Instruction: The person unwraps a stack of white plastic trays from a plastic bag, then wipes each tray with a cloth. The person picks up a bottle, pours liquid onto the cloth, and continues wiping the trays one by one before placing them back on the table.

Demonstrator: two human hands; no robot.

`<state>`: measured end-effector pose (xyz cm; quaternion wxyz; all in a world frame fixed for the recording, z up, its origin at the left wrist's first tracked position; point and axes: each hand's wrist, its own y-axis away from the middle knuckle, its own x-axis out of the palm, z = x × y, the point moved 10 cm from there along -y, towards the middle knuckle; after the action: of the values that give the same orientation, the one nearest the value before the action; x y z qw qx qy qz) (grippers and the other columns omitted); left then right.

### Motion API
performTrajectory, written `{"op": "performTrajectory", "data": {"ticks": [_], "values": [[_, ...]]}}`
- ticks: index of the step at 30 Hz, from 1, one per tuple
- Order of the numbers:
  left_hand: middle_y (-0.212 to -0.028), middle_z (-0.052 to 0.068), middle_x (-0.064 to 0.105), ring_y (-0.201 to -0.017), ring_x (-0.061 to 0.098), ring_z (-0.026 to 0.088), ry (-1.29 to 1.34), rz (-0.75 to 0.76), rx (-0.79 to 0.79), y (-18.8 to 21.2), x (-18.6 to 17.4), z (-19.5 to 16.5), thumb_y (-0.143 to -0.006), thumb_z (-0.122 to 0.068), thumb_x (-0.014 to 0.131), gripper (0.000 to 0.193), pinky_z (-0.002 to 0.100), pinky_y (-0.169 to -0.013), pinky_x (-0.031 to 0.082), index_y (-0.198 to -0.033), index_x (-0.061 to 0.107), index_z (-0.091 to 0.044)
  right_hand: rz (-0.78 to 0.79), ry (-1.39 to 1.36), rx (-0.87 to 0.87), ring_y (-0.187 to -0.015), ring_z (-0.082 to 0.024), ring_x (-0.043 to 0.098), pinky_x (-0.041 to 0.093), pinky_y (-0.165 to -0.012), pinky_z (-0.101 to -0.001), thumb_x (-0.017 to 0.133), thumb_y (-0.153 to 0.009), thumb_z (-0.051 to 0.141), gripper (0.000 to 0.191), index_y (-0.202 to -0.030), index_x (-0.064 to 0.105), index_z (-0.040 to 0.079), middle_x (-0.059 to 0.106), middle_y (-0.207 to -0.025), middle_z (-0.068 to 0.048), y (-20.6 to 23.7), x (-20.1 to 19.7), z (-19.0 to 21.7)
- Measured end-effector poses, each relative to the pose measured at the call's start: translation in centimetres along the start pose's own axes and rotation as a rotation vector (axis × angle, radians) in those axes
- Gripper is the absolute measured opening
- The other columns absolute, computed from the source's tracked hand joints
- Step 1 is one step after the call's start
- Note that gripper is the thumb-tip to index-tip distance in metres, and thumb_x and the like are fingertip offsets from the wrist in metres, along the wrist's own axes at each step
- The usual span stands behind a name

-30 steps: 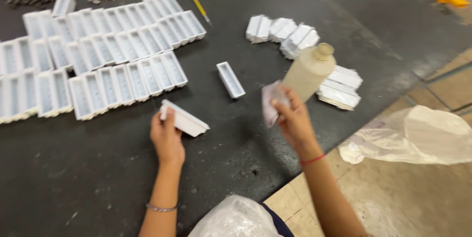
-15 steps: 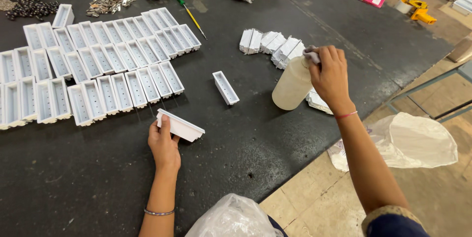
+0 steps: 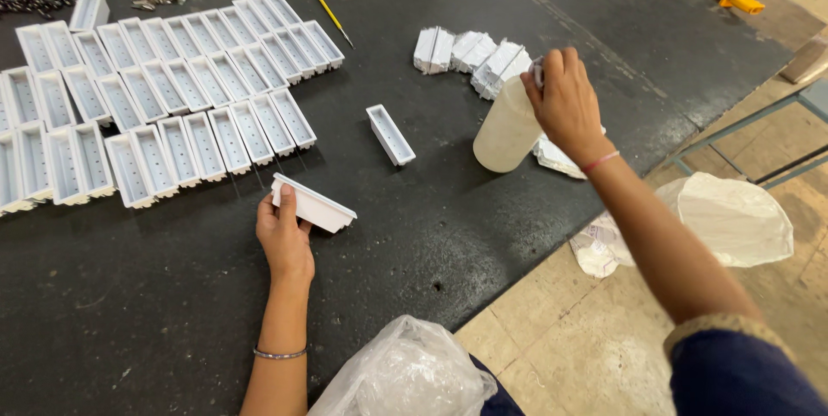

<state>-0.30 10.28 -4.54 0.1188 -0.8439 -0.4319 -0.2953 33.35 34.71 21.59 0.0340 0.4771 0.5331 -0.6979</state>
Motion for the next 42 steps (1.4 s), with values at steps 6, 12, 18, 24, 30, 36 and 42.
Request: {"op": "performTrajectory", "data": {"ticks": [6, 12, 18, 24, 30, 36, 42], "values": [[-0.116, 0.005, 0.061, -0.107, 0.063, 0.014, -0.014, 0.002, -0.024, 0.3, -0.1, 0.0, -0.101, -0.031, 0.065, 0.038, 0.037, -0.095, 0.058, -0.124, 0.055, -0.003, 0.201, 0.052, -0.05, -0.086, -0.038, 0.062, 0.051, -0.071, -0.0476, 0.068, -0.105, 0.026, 0.029, -0.105, 0.052, 0.001, 0.058, -0.099, -0.018, -1.1, 1.2, -0.9], [-0.113, 0.006, 0.06, -0.104, 0.062, 0.015, -0.001, 0.013, -0.005, 0.6, -0.2, -0.2, -0.101, -0.031, 0.066, 0.038, 0.036, -0.092, 0.057, -0.124, 0.055, -0.002, 0.246, -0.041, -0.024, -0.076, -0.04, 0.062, 0.05, -0.068, -0.0491, 0.064, -0.105, 0.023, 0.025, -0.101, 0.052, 0.001, 0.06, -0.096, -0.018, -1.7, 1.0, -0.6], [-0.113, 0.005, 0.06, -0.104, 0.063, 0.015, 0.021, 0.022, 0.001, 0.7, 0.1, -0.6, -0.101, -0.031, 0.066, 0.038, 0.038, -0.093, 0.058, -0.123, 0.055, -0.002, 0.126, -0.101, -0.017, -0.079, -0.039, 0.065, 0.052, -0.068, -0.0482, 0.067, -0.104, 0.022, 0.025, -0.103, 0.053, 0.001, 0.064, -0.096, -0.018, -3.0, 0.4, -1.1], [-0.115, 0.005, 0.061, -0.107, 0.063, 0.015, 0.041, 0.024, -0.007, 0.5, 0.2, -0.5, -0.1, -0.03, 0.066, 0.037, 0.038, -0.095, 0.057, -0.123, 0.055, -0.003, -0.236, -0.923, 0.493, -0.076, -0.015, 0.065, 0.05, -0.061, -0.034, 0.064, -0.111, 0.024, 0.018, -0.113, 0.056, 0.008, 0.065, -0.091, -0.003, -0.1, -2.9, -12.5], [-0.116, 0.005, 0.061, -0.108, 0.062, 0.015, 0.041, 0.03, -0.001, 0.7, 0.0, -0.5, -0.101, -0.03, 0.066, 0.036, 0.038, -0.096, 0.056, -0.123, 0.055, -0.003, -0.506, -1.876, 1.26, -0.045, -0.01, 0.043, 0.029, -0.041, -0.0239, 0.062, -0.101, 0.03, 0.016, -0.09, 0.062, 0.018, 0.056, -0.067, 0.002, 14.7, 7.6, -12.0], [-0.116, 0.005, 0.061, -0.109, 0.063, 0.015, 0.054, 0.031, -0.005, 0.5, 0.4, -1.0, -0.1, -0.03, 0.066, 0.037, 0.038, -0.098, 0.057, -0.123, 0.055, -0.004, -0.424, -2.065, 1.25, -0.047, -0.009, 0.034, 0.026, -0.044, -0.0246, 0.067, -0.101, 0.017, 0.027, -0.079, 0.054, 0.019, 0.044, -0.062, 0.005, 11.6, 9.7, -9.0], [-0.116, 0.006, 0.063, -0.107, 0.063, 0.016, 0.135, 0.028, -0.024, 0.5, -0.1, -0.9, -0.1, -0.032, 0.067, 0.039, 0.036, -0.096, 0.056, -0.125, 0.057, -0.003, -0.451, -2.129, 1.266, -0.05, -0.01, 0.037, 0.027, -0.045, -0.0241, 0.065, -0.103, 0.024, 0.025, -0.081, 0.057, 0.014, 0.047, -0.066, 0.002, 7.1, 8.6, -7.5]]}}
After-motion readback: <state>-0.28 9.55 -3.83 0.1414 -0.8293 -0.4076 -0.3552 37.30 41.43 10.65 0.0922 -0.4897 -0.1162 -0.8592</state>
